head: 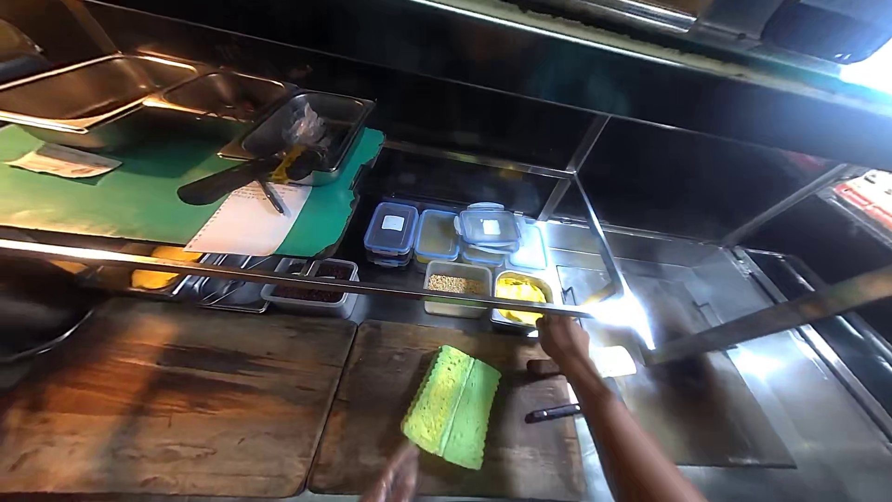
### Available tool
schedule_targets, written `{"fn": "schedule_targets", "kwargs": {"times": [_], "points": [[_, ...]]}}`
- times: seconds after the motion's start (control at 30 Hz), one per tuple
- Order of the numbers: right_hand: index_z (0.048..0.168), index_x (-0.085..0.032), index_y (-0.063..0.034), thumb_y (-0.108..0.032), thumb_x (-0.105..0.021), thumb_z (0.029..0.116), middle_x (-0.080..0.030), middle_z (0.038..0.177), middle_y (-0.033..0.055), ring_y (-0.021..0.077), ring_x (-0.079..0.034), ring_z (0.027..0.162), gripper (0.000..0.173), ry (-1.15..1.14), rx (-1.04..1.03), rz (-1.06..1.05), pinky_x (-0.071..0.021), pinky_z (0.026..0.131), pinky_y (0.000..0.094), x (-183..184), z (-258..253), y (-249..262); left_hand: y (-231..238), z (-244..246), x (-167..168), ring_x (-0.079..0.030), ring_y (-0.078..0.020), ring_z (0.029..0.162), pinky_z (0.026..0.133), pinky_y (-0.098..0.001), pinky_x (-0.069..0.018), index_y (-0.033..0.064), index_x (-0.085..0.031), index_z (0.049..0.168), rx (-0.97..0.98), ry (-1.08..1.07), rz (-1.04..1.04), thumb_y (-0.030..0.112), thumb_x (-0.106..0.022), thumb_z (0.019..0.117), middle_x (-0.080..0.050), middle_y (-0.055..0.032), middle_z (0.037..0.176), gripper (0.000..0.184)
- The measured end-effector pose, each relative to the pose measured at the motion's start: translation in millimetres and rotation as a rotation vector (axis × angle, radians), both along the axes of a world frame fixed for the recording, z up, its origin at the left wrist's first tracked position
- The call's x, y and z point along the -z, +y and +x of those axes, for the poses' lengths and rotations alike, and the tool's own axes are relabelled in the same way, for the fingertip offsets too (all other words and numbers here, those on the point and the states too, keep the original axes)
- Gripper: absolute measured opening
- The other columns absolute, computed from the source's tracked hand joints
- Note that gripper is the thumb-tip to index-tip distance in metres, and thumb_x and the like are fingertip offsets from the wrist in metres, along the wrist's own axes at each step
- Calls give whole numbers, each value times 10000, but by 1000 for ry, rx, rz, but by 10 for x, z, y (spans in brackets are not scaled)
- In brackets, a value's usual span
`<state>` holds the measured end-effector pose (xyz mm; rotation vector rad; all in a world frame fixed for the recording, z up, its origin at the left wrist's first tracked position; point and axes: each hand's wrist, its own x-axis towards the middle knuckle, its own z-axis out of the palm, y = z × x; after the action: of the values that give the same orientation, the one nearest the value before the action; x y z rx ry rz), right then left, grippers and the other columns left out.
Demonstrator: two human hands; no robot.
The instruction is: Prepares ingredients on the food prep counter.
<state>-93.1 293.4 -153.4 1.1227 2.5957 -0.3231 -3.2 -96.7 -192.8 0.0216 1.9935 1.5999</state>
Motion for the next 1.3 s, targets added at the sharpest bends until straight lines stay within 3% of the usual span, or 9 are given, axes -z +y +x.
{"fn": "schedule_targets", "kwargs": {"times": [0.17,0.33,0.4,0.5,0.63,0.77,0.9,1.0,1.3], "points": [[1319,-673,-166,-324,-521,1052,-674,1307,170,382,-619,1242,346,-119,-196,-211,-462,1026,655,266,-174,434,247,-809,215,-537,-206,1384,1192,-422,-393,164,-485,1540,117,227,-375,384,-457,1079,-575,-80,1490,511],[1325,-654,-68,-245,-574,1041,-670,1278,198,346,-630,1197,344,23,-88,-376,-475,1036,565,203,-186,427,294,-668,413,-549,-216,1375,1189,-418,-396,119,-464,1548,155,180,-305,356,-482,1072,-581,-114,1479,533],[1253,-633,-21,-192,-653,998,-668,1121,165,257,-634,1000,308,250,2,-502,-520,867,452,177,-147,422,275,-589,378,-518,-191,1403,1203,-394,-382,113,-442,1559,136,130,-246,330,-473,1079,-549,-104,1514,527],[1320,-623,15,-159,-612,1015,-658,1264,233,324,-640,1144,352,153,-62,-478,-486,1023,526,137,-149,405,242,-467,449,-494,-159,1422,1209,-358,-373,116,-442,1560,130,130,-211,309,-474,1075,-528,-87,1537,522],[1151,-682,-97,-210,-573,1042,-574,709,-1,55,-434,500,191,410,238,-944,-383,451,216,260,47,568,254,-427,401,-468,-142,1440,1214,-344,-368,118,-443,1558,44,95,-132,296,-474,1076,-494,-71,1567,515],[1262,-582,-39,-277,-386,1075,-712,927,103,165,-615,611,362,398,38,-1211,-538,570,342,233,688,97,269,-55,265,-646,-218,1203,1010,-405,-539,26,-573,1400,-507,-186,75,230,-490,1078,-659,-138,1331,391],[1340,-592,-105,-227,-470,1045,-715,1072,131,295,-715,869,342,184,-413,-589,-590,768,515,266,1342,-976,334,313,93,-682,-283,1049,891,-443,-569,-12,-457,1436,-631,-515,242,278,-387,1113,-647,-207,1248,440],[1215,-698,-186,-252,-530,1018,-711,994,157,342,-714,706,267,270,-551,-141,-588,569,530,557,1870,-1461,502,412,68,-665,-319,1110,930,-477,-556,-2,-431,1434,-673,-625,319,350,-367,1117,-620,-225,1300,479],[1259,-695,-204,-183,-542,993,-709,1043,172,351,-714,717,308,281,-538,-162,-589,586,528,663,1860,-1439,737,335,40,-640,-366,1145,952,-502,-541,-32,-421,1432,-756,-640,348,476,-356,1102,-579,-277,1334,609]]}}
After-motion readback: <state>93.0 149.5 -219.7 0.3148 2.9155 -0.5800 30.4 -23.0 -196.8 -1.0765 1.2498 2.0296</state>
